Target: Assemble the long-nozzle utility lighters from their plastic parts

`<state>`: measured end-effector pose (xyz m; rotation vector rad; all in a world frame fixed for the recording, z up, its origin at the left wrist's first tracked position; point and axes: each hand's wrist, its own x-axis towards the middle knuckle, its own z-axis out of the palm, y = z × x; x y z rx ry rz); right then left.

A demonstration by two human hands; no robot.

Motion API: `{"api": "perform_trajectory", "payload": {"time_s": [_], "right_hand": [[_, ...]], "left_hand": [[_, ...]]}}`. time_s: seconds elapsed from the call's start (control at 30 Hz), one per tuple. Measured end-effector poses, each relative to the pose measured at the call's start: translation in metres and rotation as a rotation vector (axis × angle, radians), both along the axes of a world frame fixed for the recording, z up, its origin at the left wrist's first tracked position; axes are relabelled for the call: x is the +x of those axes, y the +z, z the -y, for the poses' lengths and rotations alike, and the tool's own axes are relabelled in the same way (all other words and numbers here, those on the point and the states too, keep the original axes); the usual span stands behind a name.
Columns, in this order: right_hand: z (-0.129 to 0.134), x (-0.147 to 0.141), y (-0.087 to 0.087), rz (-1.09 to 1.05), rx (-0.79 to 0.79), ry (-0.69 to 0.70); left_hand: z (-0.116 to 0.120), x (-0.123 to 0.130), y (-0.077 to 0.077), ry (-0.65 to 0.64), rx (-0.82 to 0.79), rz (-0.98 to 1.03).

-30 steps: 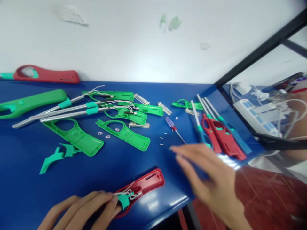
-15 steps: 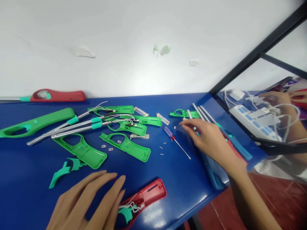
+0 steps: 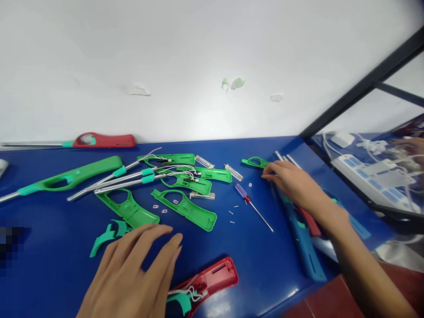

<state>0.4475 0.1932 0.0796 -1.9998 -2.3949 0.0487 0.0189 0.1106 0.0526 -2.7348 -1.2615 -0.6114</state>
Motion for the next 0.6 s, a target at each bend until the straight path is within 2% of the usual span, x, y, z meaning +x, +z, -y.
{"api": "perform_trajectory", "payload": {"time_s": [0.17, 0.3, 0.43, 0.6], "right_hand": [[0.002, 0.024, -0.006, -0.109, 0.036, 0.064], [-0.002, 0.029, -0.010, -0.182, 0.060, 0.088], [0.001, 0.006, 0.004, -0.300, 0.144, 0.078], [0.029, -0.036, 0.032, -0.471, 0.303, 0.036]], "left_hand": [[-0.026, 0.012, 0.020, 0.211, -0.082, -0.031], [-0.045, 0.016, 0.017, 0.277, -0.104, -0.054], [-0.051, 0.021, 0.009, 0.289, -0.143, -0.084], [-0.054, 0.026, 0.008, 0.325, -0.166, -0.110]]}}
